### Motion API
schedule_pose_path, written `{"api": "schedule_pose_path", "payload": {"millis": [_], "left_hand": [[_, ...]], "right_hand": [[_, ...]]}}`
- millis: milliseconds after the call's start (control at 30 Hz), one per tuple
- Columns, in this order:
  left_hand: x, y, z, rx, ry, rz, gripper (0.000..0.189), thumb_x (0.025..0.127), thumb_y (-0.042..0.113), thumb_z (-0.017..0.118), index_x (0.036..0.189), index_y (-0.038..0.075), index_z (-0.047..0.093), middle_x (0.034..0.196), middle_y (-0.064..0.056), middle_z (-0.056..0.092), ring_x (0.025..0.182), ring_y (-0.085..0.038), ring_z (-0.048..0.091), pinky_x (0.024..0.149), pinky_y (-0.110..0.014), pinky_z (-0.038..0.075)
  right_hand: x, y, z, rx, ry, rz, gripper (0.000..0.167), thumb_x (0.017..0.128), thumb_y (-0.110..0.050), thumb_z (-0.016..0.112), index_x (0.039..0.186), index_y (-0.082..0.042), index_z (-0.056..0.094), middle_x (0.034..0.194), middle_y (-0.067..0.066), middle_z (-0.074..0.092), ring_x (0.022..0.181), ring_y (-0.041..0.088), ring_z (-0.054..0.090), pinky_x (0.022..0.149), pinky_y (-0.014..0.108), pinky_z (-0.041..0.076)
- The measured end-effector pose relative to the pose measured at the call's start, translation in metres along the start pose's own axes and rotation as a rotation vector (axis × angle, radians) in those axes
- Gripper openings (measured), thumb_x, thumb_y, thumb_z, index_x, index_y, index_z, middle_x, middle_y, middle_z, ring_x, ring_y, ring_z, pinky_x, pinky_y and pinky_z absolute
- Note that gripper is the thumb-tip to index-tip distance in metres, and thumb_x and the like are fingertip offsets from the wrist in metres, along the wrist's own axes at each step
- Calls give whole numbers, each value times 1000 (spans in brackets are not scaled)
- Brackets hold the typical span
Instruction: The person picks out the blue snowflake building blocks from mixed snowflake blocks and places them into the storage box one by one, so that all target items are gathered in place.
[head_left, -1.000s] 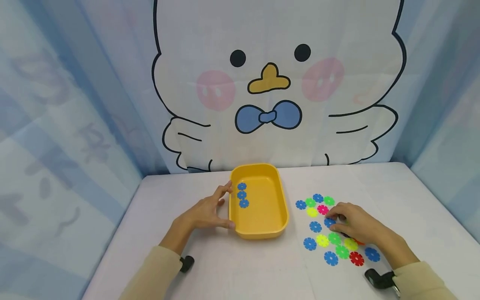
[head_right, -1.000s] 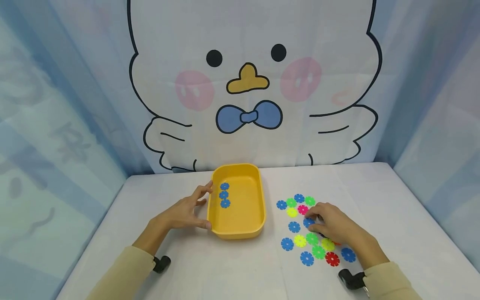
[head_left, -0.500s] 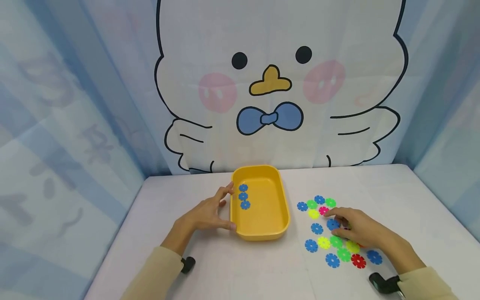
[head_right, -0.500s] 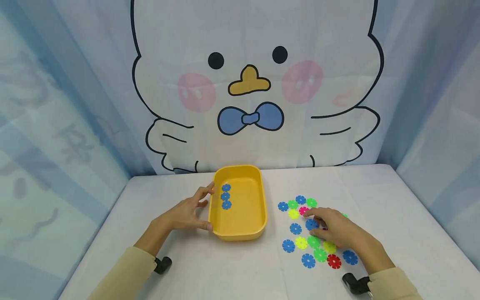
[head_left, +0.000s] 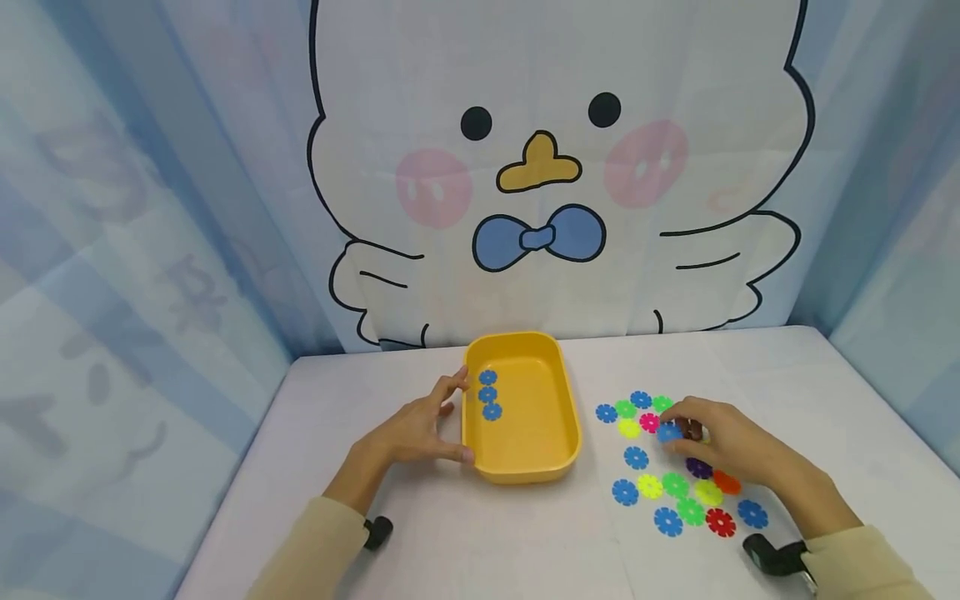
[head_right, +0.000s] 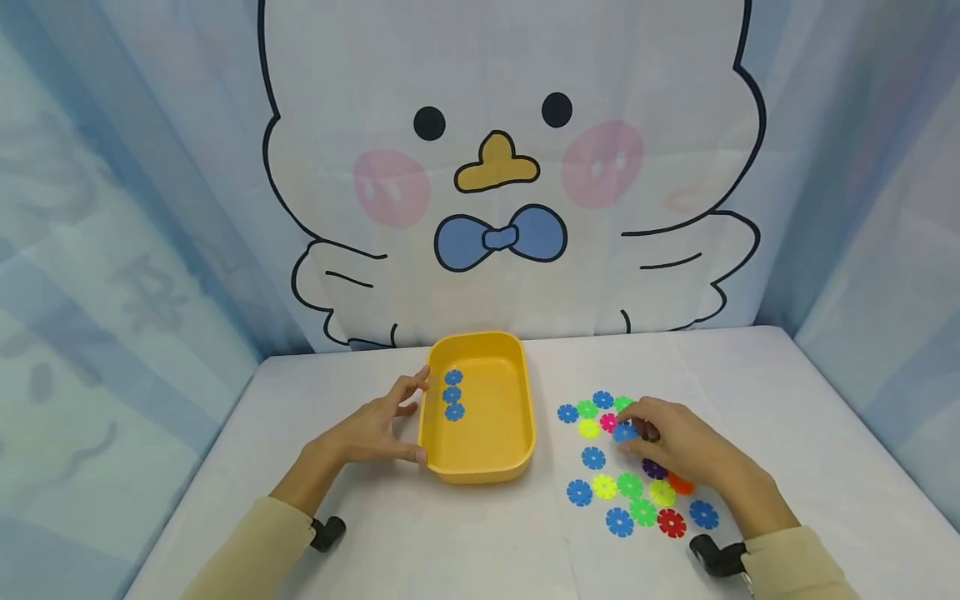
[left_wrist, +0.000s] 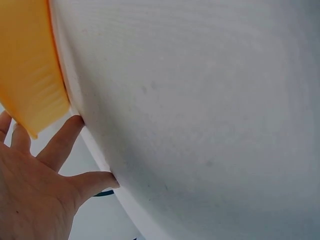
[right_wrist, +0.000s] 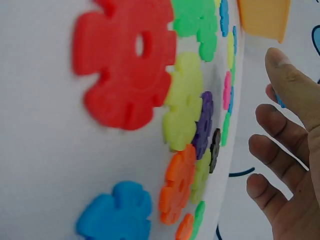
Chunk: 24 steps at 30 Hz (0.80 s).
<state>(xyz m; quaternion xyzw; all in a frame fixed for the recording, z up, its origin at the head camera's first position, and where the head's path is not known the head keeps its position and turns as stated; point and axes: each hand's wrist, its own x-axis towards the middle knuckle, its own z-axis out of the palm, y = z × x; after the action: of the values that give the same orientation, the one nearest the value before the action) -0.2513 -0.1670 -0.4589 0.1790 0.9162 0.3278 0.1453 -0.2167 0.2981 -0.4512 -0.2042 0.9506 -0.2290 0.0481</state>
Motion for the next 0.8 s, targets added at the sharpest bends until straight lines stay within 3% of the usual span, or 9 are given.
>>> {"api": "schedule_pose_path", "payload": {"millis": [100,233,467,667,800], "left_hand": [[0,1,0,0,4,-4,127,69,61,89,164,40,7,165,13,31,143,-32,49,115,-54,43],[0,1,0,0,2,-8,127,69,62,89,163,42,6,164,13,32,143,-32,49,114,-55,43],[-2,0,-1,7,-4,-23,128,68,62,89,164,42,6,163,14,34,143,-31,50,115,-57,42],[-2,2,-1,8,-6,-22,126,69,61,89,164,40,8,163,12,34,143,-31,50,115,-56,42],[0,3,-1,9,-2,-13,126,69,62,89,164,39,8,163,12,34,143,-31,49,115,-56,41]], "right_hand": [[2,-3,-4,12,69,-53,36,87,-30,83,117,-15,71,88,-12,56,82,7,52,67,19,51],[5,-8,-4,44,99,-101,33,88,-29,83,116,-17,71,94,-14,59,82,7,54,67,19,53],[18,-21,4,84,118,-101,34,89,-35,81,118,-19,71,107,-11,62,93,17,60,74,26,59],[26,-32,5,82,183,-140,33,87,-31,84,115,-20,72,111,-9,64,96,15,60,77,37,63],[30,-40,2,83,233,-185,32,88,-33,83,116,-21,72,112,-10,64,97,14,60,78,36,63]]}}
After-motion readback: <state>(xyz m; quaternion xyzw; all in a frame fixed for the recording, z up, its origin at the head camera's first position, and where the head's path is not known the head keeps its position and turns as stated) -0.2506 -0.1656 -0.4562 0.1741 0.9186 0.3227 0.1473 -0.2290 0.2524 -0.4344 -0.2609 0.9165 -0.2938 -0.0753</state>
